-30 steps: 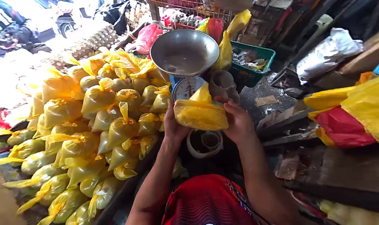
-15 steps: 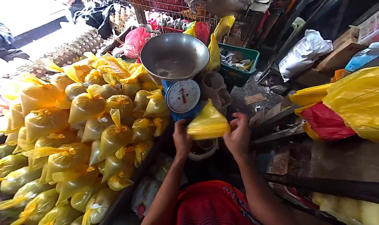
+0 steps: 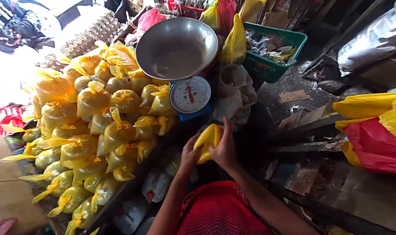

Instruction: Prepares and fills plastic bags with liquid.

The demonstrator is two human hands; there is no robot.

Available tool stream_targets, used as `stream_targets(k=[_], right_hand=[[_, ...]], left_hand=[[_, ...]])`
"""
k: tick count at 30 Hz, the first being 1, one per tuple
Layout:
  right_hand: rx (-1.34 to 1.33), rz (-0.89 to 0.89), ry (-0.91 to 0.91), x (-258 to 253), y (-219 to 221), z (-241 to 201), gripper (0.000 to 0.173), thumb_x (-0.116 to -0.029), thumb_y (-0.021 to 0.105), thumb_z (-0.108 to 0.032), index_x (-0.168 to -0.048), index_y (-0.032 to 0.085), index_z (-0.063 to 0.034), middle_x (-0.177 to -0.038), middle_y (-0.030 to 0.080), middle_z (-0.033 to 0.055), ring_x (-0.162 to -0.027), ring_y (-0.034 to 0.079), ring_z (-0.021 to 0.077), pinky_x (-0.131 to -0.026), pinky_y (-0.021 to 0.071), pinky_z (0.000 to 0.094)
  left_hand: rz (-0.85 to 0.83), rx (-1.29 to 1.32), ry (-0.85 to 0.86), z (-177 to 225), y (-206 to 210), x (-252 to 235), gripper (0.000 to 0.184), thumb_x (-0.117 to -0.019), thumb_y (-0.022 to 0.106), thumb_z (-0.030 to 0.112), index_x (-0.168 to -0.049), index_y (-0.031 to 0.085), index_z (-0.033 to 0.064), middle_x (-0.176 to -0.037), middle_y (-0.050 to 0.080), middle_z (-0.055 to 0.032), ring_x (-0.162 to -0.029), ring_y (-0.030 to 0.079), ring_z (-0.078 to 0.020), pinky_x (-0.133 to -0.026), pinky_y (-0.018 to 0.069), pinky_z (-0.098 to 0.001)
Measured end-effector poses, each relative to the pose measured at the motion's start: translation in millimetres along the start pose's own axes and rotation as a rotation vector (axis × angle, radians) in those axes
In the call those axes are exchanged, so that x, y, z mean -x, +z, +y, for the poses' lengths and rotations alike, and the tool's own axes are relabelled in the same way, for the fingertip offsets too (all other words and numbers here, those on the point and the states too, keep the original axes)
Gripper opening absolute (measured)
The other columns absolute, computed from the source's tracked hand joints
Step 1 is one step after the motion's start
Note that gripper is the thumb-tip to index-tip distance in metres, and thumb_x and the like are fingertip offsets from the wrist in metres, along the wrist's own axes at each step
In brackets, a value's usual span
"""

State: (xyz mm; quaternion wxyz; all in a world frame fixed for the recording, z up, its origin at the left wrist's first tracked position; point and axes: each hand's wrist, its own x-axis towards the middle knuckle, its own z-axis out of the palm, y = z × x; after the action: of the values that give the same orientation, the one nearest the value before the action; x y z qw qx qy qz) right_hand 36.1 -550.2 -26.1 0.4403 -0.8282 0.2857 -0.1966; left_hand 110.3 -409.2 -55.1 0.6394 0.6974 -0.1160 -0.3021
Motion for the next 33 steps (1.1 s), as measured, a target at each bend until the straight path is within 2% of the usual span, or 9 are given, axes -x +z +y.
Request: stream_targets(k=[3,6,8,11,13,15,19,25,33], right_hand=[[-0.252,-0.199,-0.007,22.6,5.2,23.4,0.110,-0.0663,0.070,0.006,-0.162,0.019,-0.0112,-0.145,0.052,0.0168,-0.119,0.063,0.0267,-0.087,0.0619,0.0454],[-0.754,-0.536,0.238,22.6,-5.6,51.5,0.100,-0.0881,0.077,-0.013,-0.163,0.011,-0.0181,-0.145,0.055,0.0119,-0.087,0.074,0.0267,-0.053,0.0653,0.0435],[-0.825,-0.570,0.458,5.1,0.5,101.5,0.088,-0.0942,0.073,-0.030,-0.162,0.017,-0.0229,-0.135,0.062,0.0094,-0.071,0.068,0.0248,-0.049,0.0597,0.0435],[-0.237,-0.416,0.744,-20.9,34.4,235.9,0.066,-0.0898,0.077,-0.029,-0.147,0.050,-0.0119,-0.120,0.068,0.0175,-0.086,0.072,0.0331,-0.067,0.0633,0.0518],[0.181,-0.466,0.806,-27.7,58.7,325.1,0.069,-0.0851,0.076,-0.025,-0.146,0.051,-0.0049,-0.138,0.057,0.0280,-0.116,0.064,0.0427,-0.094,0.0549,0.0612],[0.417,-0.590,0.760,-28.5,71.1,367.4,0.070,-0.0892,0.072,-0.027,-0.149,0.046,-0.0021,-0.151,0.043,0.0321,-0.125,0.058,0.0489,-0.100,0.0507,0.0643],[0.610,-0.705,0.669,-29.7,85.1,384.0,0.055,-0.0950,0.066,-0.028,-0.139,0.056,0.0033,-0.137,0.059,0.0303,-0.118,0.061,0.0499,-0.099,0.0463,0.0699],[0.690,-0.691,0.420,-27.3,88.2,413.2,0.045,-0.0965,0.062,-0.037,-0.129,0.068,-0.0063,-0.132,0.066,0.0212,-0.121,0.063,0.0435,-0.101,0.0444,0.0693],[0.057,-0.235,0.472,-24.4,88.6,358.2,0.043,-0.0849,0.072,-0.012,-0.125,0.066,0.0019,-0.118,0.069,0.0260,-0.114,0.066,0.0398,-0.099,0.0514,0.0616]], left_hand=[[0.186,0.172,0.030,-18.7,2.7,7.2,0.033,-0.1020,0.054,0.006,-0.133,0.063,-0.0004,-0.119,0.071,-0.0165,-0.105,0.071,-0.0257,-0.090,0.0610,-0.0439],[0.383,0.131,0.055,-34.4,-9.7,19.2,0.030,-0.0999,0.051,0.003,-0.125,0.065,-0.0054,-0.112,0.072,-0.0185,-0.100,0.071,-0.0260,-0.087,0.0615,-0.0439],[0.492,0.056,-0.001,-39.1,-17.8,29.6,0.027,-0.1003,0.054,0.004,-0.123,0.066,-0.0054,-0.107,0.073,-0.0173,-0.094,0.072,-0.0242,-0.083,0.0628,-0.0428],[0.503,-0.049,-0.105,-40.5,-20.9,47.9,0.033,-0.0929,0.068,0.005,-0.125,0.065,-0.0037,-0.109,0.073,-0.0154,-0.096,0.072,-0.0230,-0.083,0.0629,-0.0418],[0.451,-0.094,-0.141,-43.8,-19.2,58.6,0.047,-0.0853,0.076,0.010,-0.129,0.064,-0.0012,-0.120,0.071,-0.0145,-0.105,0.070,-0.0238,-0.088,0.0619,-0.0414],[0.473,-0.097,-0.169,-51.3,-15.8,69.1,0.046,-0.0841,0.075,0.008,-0.128,0.066,-0.0014,-0.121,0.071,-0.0141,-0.106,0.070,-0.0231,-0.089,0.0612,-0.0392],[0.724,-0.058,-0.257,-60.7,-6.2,92.4,0.017,-0.0895,0.068,0.003,-0.105,0.072,-0.0025,-0.090,0.074,-0.0107,-0.078,0.072,-0.0166,-0.071,0.0632,-0.0336],[0.865,-0.125,-0.241,-68.1,-16.0,106.1,0.013,-0.0927,0.073,0.009,-0.100,0.074,-0.0015,-0.085,0.074,-0.0126,-0.074,0.072,-0.0192,-0.069,0.0633,-0.0355],[0.980,-0.141,-0.117,-39.8,-43.2,101.0,0.012,-0.0929,0.075,0.011,-0.097,0.075,-0.0003,-0.083,0.075,-0.0106,-0.073,0.073,-0.0181,-0.069,0.0637,-0.0356]])
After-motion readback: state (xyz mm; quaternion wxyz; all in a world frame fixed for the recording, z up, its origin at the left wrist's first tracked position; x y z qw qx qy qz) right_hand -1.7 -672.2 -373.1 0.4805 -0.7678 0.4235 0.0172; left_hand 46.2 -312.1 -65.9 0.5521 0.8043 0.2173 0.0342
